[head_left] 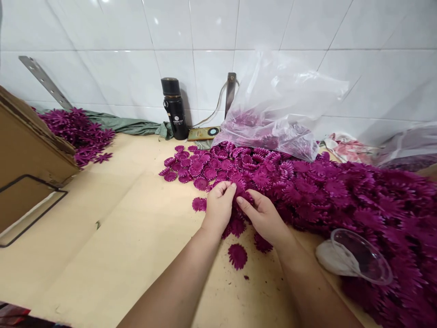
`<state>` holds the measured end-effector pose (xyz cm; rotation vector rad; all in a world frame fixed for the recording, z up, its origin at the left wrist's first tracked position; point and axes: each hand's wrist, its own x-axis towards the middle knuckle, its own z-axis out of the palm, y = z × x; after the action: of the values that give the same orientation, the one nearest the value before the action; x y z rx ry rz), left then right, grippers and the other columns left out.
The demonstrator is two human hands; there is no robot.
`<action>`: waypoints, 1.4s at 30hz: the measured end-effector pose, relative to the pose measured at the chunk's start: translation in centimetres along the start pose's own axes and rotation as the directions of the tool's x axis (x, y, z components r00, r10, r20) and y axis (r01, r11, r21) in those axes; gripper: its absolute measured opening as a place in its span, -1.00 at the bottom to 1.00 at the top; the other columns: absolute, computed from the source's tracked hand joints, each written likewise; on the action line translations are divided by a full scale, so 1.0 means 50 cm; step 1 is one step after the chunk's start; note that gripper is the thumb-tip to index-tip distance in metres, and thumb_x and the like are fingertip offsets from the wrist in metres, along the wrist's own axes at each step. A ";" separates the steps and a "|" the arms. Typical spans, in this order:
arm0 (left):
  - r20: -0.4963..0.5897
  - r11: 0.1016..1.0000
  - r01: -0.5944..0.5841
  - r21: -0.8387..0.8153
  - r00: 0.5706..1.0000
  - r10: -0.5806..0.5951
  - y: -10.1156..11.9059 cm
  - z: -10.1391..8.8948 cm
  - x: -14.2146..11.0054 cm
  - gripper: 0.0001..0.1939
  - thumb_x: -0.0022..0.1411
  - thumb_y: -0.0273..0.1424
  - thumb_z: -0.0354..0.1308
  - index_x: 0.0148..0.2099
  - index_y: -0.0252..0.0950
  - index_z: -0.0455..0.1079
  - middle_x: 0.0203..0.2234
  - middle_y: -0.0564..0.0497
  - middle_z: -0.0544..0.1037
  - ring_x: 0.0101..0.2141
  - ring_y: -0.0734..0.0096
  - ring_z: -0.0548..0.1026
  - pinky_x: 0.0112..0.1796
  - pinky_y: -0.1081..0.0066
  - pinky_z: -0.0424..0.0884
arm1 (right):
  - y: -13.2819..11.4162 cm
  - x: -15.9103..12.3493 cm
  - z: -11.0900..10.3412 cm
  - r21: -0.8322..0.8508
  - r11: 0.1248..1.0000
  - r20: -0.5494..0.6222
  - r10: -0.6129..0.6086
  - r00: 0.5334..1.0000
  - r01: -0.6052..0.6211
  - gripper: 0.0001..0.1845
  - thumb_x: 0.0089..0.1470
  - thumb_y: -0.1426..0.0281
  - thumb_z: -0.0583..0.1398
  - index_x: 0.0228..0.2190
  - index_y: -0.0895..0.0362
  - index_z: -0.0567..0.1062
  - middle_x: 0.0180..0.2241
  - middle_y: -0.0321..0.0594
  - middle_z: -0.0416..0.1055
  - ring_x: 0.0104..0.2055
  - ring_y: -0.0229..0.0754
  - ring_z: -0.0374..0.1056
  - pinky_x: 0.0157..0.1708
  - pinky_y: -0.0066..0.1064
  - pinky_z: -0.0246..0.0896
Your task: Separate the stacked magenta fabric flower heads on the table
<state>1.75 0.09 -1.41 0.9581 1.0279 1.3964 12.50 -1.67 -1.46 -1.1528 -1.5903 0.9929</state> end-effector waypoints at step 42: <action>0.089 0.999 0.020 0.044 0.996 -0.024 0.001 -0.012 0.018 -0.81 -0.11 -0.38 0.29 -0.55 -0.33 0.34 -0.66 0.15 0.38 -0.58 0.60 0.27 -0.48 0.52 0.22 | 0.001 0.003 -0.017 0.239 0.967 -0.226 -0.029 0.974 0.085 -0.76 -0.19 0.19 0.32 -0.54 0.09 0.45 -0.13 -0.15 0.37 -0.03 -0.12 0.27 -0.02 -0.27 0.18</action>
<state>1.10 0.95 -1.54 1.0291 1.0019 1.3062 13.30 -1.42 -1.22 -1.0015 -1.2767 0.9588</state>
